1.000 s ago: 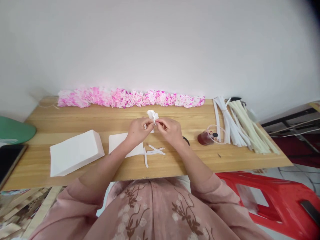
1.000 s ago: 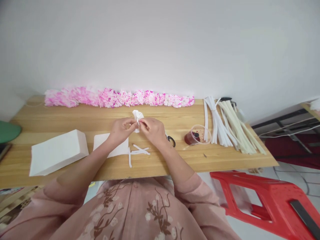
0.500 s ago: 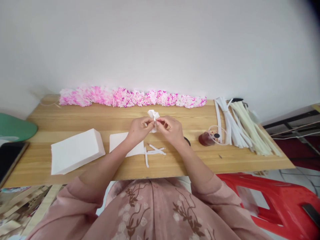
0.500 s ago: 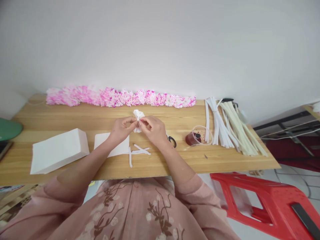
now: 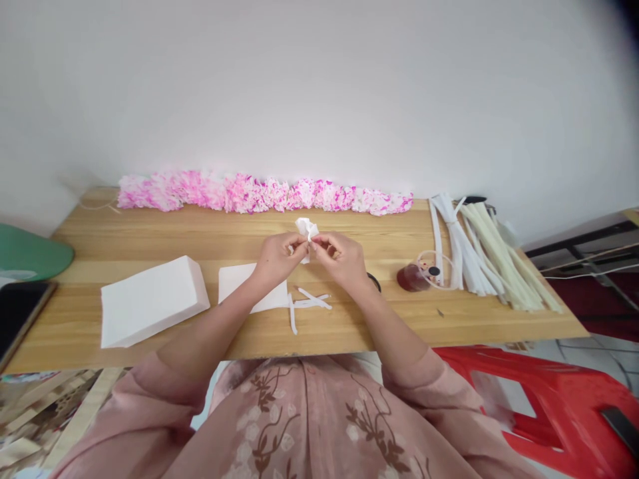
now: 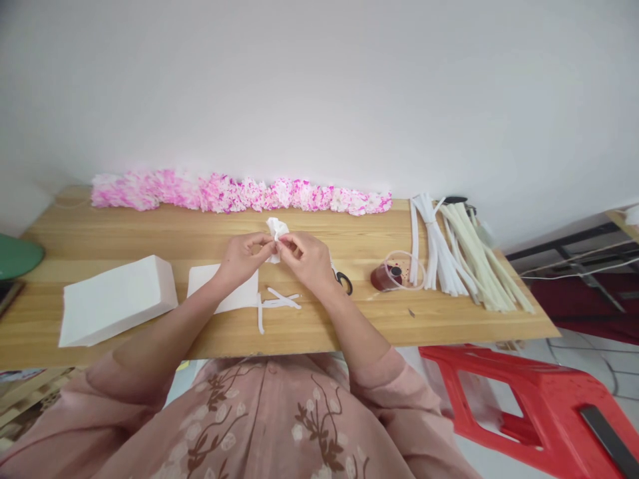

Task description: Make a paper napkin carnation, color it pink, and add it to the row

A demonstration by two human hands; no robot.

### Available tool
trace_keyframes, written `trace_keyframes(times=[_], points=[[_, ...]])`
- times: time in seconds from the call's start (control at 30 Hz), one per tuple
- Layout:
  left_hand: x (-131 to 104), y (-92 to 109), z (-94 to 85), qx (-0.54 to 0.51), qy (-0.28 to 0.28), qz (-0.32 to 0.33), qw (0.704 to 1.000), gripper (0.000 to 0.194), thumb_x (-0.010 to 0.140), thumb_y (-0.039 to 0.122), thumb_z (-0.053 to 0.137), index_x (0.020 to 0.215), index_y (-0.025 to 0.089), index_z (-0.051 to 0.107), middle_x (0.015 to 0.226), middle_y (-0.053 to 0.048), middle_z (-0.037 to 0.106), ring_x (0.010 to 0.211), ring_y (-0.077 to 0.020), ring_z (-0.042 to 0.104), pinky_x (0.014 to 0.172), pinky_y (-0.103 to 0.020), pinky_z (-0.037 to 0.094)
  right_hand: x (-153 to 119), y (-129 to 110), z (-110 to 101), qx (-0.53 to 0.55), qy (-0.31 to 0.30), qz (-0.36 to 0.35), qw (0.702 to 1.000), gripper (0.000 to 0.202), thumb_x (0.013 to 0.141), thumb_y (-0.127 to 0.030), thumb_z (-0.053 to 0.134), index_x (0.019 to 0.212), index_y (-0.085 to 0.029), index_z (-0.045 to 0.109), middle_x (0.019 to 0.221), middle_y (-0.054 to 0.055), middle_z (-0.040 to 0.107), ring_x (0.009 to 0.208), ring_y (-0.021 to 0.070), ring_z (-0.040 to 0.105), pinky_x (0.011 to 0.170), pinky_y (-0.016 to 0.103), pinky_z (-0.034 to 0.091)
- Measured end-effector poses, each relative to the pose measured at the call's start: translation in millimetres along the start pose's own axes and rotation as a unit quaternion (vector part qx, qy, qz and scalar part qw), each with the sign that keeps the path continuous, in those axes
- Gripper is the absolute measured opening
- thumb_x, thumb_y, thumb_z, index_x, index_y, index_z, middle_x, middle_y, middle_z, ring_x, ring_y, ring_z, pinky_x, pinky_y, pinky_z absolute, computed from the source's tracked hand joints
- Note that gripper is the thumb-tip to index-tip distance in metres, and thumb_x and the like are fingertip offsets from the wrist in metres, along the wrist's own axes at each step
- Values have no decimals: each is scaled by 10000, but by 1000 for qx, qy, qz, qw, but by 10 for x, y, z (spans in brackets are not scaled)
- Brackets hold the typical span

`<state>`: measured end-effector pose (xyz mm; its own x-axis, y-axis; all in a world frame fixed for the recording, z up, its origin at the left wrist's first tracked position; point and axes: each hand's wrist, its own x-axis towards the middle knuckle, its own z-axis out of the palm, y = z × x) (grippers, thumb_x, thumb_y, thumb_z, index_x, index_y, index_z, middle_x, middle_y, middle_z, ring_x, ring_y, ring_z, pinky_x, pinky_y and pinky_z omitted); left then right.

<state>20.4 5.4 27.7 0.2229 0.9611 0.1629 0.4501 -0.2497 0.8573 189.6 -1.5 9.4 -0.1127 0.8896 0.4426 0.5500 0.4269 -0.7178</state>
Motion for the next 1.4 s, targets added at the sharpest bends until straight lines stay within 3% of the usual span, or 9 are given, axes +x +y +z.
trace_keyframes(times=[0.13, 0.37, 0.6, 0.93, 1.27, 1.4], points=[[-4, 1, 7, 17, -3, 12, 1000, 211, 829, 277, 528, 742, 185, 697, 764, -10, 735, 730, -162, 648, 713, -263, 447, 1, 22, 8, -44, 9, -23, 999, 164, 875, -253, 558, 871, -227, 719, 824, 31, 742, 697, 150, 639, 676, 275, 492], [5, -31, 12, 17, 5, 7, 1000, 210, 829, 293, 537, 751, 183, 697, 752, -11, 727, 712, -158, 641, 679, -256, 438, 1, 1, 3, -3, 2, 17, 1000, 152, 869, -295, 581, 857, -219, 712, 789, 12, 730, 604, 125, 600, 593, 253, 469], [14, -51, 17, 51, 3, 30, 998, 199, 826, 274, 527, 737, 192, 685, 752, -11, 732, 721, -162, 644, 689, -264, 430, -9, 13, 0, -51, 6, -29, 998, 160, 879, -258, 563, 852, -226, 717, 803, 23, 735, 670, 143, 622, 678, 272, 482], [0, -23, 16, 24, 8, 17, 1000, 198, 820, 287, 527, 732, 190, 676, 740, -3, 720, 711, -156, 634, 669, -254, 427, 7, 25, 11, 7, 2, 34, 999, 167, 867, -305, 579, 830, -215, 715, 760, 6, 727, 602, 125, 599, 584, 249, 454], [2, -36, 18, 39, 7, 27, 999, 189, 820, 260, 536, 741, 184, 691, 740, -10, 712, 711, -157, 621, 672, -262, 413, -13, 43, 24, -31, 7, -14, 999, 146, 868, -257, 573, 837, -223, 712, 770, 9, 724, 619, 126, 592, 636, 260, 458], [1, -24, 15, 7, 3, 8, 1000, 195, 824, 268, 535, 759, 171, 692, 744, -6, 702, 716, -155, 615, 686, -259, 414, 5, 13, 9, -3, 9, 27, 1000, 126, 862, -263, 587, 830, -206, 695, 757, 11, 715, 600, 121, 580, 596, 250, 440]])
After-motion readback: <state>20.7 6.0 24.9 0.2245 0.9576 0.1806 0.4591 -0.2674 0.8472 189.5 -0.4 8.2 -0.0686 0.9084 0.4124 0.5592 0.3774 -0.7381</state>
